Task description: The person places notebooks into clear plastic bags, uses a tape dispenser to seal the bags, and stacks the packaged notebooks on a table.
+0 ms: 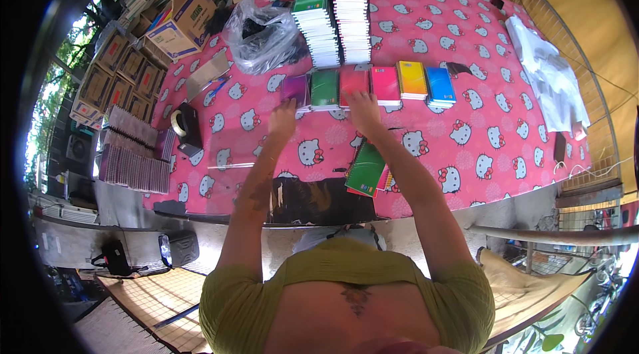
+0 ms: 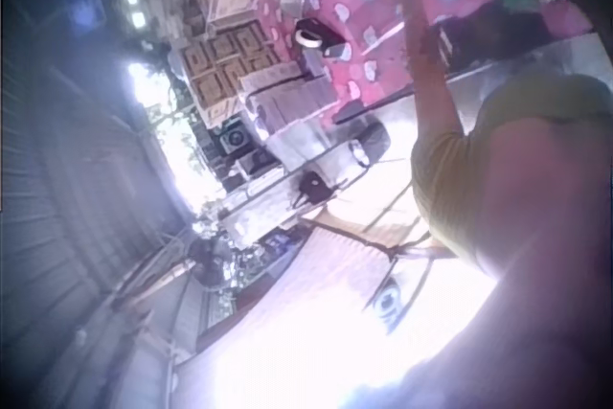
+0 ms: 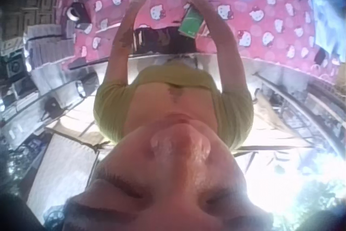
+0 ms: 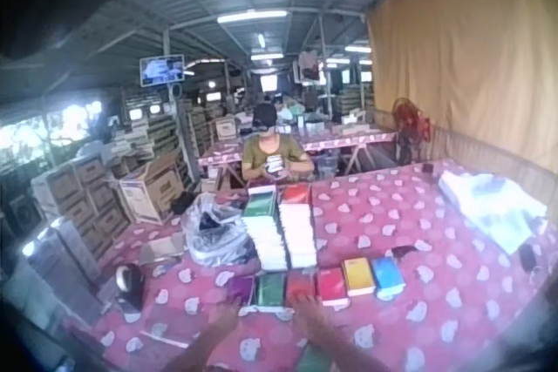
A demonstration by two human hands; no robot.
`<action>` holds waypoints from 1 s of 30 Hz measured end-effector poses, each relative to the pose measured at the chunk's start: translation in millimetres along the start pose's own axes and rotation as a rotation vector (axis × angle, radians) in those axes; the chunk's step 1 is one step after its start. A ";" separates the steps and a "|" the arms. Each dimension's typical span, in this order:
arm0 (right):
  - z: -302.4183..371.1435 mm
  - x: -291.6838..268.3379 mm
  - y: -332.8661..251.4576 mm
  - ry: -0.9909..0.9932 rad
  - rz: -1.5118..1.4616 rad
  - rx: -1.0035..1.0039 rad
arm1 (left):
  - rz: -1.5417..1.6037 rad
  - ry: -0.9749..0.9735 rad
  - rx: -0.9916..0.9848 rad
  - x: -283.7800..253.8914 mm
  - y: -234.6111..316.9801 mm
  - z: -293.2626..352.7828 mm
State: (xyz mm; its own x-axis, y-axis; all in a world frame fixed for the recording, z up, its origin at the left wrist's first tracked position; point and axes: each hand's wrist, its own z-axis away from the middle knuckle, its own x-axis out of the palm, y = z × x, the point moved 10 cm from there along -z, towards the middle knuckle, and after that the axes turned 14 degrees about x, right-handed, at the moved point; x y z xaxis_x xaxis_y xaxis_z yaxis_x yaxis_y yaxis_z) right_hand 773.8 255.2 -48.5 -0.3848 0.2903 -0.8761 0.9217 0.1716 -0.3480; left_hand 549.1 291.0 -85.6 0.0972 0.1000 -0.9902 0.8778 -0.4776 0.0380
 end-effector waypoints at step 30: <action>171.5 12.7 15.5 -0.331 -1.438 0.925 | 1.868 0.025 -0.426 64.6 160.6 138.2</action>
State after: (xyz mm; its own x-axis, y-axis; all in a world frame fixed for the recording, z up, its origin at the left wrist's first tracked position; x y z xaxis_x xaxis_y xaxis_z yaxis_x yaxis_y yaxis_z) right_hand 791.6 100.1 -122.2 -0.9363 0.1935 0.2930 -0.3509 -0.4856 -0.8006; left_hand 631.5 100.1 -162.1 0.9171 -0.1993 0.3452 -0.2966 0.2373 0.9251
